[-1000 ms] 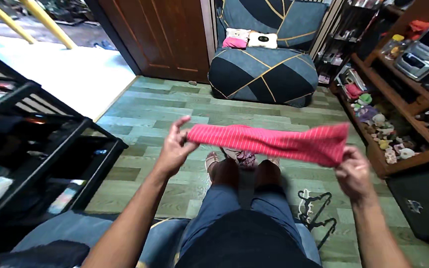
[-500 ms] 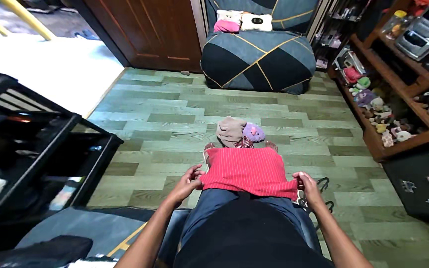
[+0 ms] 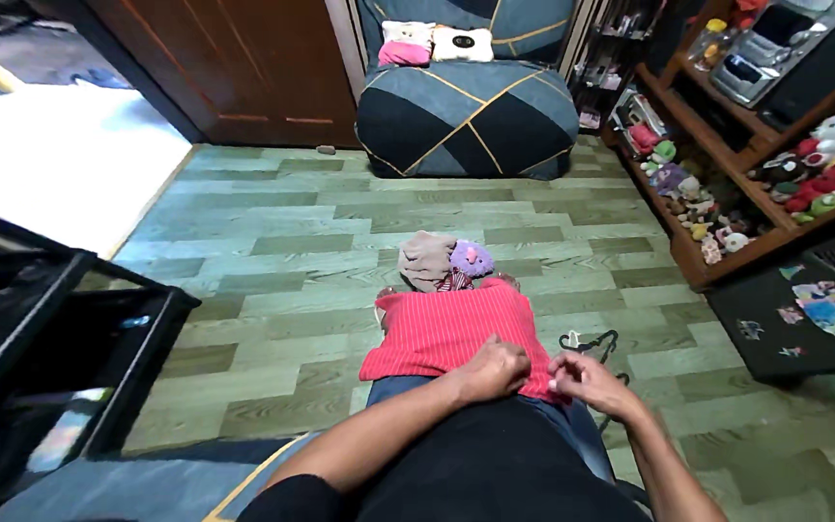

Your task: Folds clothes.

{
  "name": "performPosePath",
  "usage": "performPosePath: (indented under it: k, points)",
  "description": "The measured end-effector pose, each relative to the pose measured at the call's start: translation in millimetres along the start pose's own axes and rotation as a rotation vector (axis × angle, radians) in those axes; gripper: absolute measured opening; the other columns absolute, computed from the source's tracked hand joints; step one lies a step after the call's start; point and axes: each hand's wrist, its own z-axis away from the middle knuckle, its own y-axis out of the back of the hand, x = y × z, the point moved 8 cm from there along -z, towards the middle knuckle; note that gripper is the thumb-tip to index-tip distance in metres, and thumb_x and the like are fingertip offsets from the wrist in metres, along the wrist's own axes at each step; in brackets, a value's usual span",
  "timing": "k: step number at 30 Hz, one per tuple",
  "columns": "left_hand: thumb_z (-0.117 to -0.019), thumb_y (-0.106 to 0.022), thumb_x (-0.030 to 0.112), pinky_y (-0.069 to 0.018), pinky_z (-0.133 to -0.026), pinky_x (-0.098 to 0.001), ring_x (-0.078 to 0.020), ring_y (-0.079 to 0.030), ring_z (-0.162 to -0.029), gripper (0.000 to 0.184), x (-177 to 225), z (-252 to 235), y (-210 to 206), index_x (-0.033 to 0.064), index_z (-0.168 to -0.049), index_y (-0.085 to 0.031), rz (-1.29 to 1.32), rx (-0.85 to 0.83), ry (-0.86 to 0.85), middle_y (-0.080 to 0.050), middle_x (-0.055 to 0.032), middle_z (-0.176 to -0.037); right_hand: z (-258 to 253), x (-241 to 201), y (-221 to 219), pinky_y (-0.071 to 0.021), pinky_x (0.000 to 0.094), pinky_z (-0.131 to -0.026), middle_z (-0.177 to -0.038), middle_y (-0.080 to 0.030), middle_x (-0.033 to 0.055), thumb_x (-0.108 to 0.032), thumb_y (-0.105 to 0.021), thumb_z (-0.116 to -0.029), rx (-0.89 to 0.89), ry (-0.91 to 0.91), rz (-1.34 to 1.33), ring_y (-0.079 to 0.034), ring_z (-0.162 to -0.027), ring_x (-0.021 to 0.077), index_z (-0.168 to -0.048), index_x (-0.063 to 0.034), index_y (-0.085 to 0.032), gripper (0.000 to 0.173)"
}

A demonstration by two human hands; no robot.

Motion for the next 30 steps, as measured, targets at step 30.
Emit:
performPosePath:
  k: [30]
  points:
    - [-0.1082,-0.043,0.033,-0.0399,-0.102,-0.0642,-0.0448,-0.055,-0.125,0.048,5,0,29,-0.0044,-0.105,-0.073,-0.538,-0.221,0.206,-0.063,-0.0251,-0.128,33,-91,12,-0.0537,0.0527,-0.097,-0.119,-0.063,0.0254,0.004,-0.056,-0.0951,0.21,0.085,0.68,-0.063,-0.111,0.0403,-0.102,0.0036,-0.074,0.019]
